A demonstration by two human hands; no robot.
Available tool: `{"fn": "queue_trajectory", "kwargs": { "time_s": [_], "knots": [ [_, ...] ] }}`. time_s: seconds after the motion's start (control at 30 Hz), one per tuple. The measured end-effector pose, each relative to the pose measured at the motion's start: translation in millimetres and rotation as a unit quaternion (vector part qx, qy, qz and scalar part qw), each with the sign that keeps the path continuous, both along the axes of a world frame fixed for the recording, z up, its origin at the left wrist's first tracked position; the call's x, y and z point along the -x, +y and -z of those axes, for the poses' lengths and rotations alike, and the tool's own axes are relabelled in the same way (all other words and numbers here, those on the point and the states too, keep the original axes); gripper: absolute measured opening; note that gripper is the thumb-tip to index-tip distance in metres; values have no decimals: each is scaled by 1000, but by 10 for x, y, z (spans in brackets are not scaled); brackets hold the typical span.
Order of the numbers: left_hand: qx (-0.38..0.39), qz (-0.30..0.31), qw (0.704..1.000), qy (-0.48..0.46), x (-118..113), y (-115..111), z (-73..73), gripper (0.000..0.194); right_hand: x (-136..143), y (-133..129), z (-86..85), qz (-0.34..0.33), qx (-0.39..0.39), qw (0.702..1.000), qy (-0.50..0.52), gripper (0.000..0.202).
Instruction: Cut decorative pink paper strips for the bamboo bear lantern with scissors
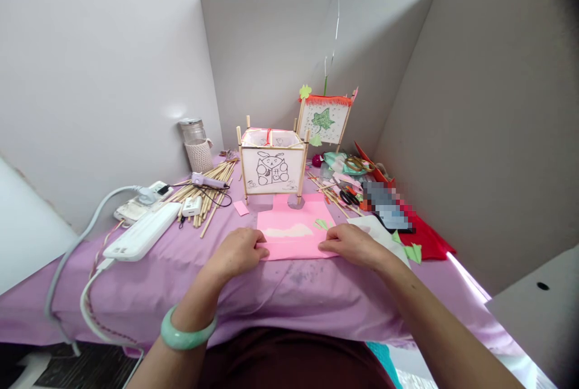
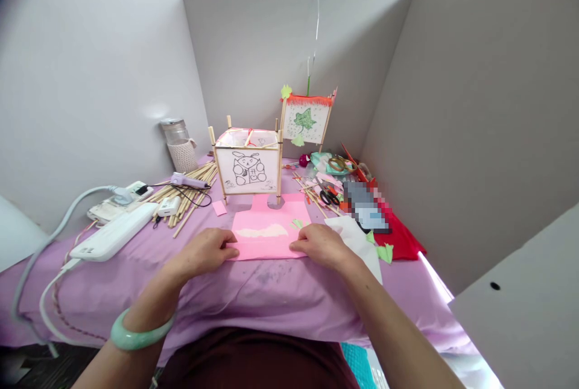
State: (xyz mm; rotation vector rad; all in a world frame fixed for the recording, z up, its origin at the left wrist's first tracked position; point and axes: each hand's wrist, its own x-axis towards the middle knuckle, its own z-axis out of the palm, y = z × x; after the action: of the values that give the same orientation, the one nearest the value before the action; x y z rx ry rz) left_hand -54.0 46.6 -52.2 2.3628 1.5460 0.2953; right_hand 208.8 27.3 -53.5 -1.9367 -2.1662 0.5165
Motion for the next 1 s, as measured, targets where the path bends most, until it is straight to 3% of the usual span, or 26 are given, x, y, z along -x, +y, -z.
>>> {"fn": "queue_trajectory", "kwargs": {
  "time_s": [0.3, 0.4, 0.5, 0.57, 0.7, 0.8, 0.9, 1.0],
  "knots": [
    [-20, -36, 998, 51, -47, -76, -19, 19, 23, -41, 32, 48, -46, 996, -66, 29],
    [-26, -41, 998, 38, -40, -98, -21, 21, 76, -148, 37, 21, -174, 979, -104, 26],
    [-32, -38, 998, 29, -33, -121, -14, 20, 235, -339, 78, -22, -352, 930, -106, 18],
    [-35, -38, 998, 29, -32, -136, -1, 21, 392, -478, 151, -74, -421, 903, -56, 16],
    [-45, -38, 998, 19, -23, -146, 42, 22, 675, -632, 379, -243, -407, 880, -26, 21],
    [-52, -34, 998, 9, -3, -135, 72, 21, 756, -631, 520, -235, -383, 892, -39, 45],
    [-62, -37, 997, 5, 0, -152, 75, 20, 760, -615, 581, -212, -355, 910, -41, 54],
    [-152, -71, 986, 10, -58, -247, 78, 18, 753, -612, 584, -214, -338, 916, -35, 56]
  ]
}}
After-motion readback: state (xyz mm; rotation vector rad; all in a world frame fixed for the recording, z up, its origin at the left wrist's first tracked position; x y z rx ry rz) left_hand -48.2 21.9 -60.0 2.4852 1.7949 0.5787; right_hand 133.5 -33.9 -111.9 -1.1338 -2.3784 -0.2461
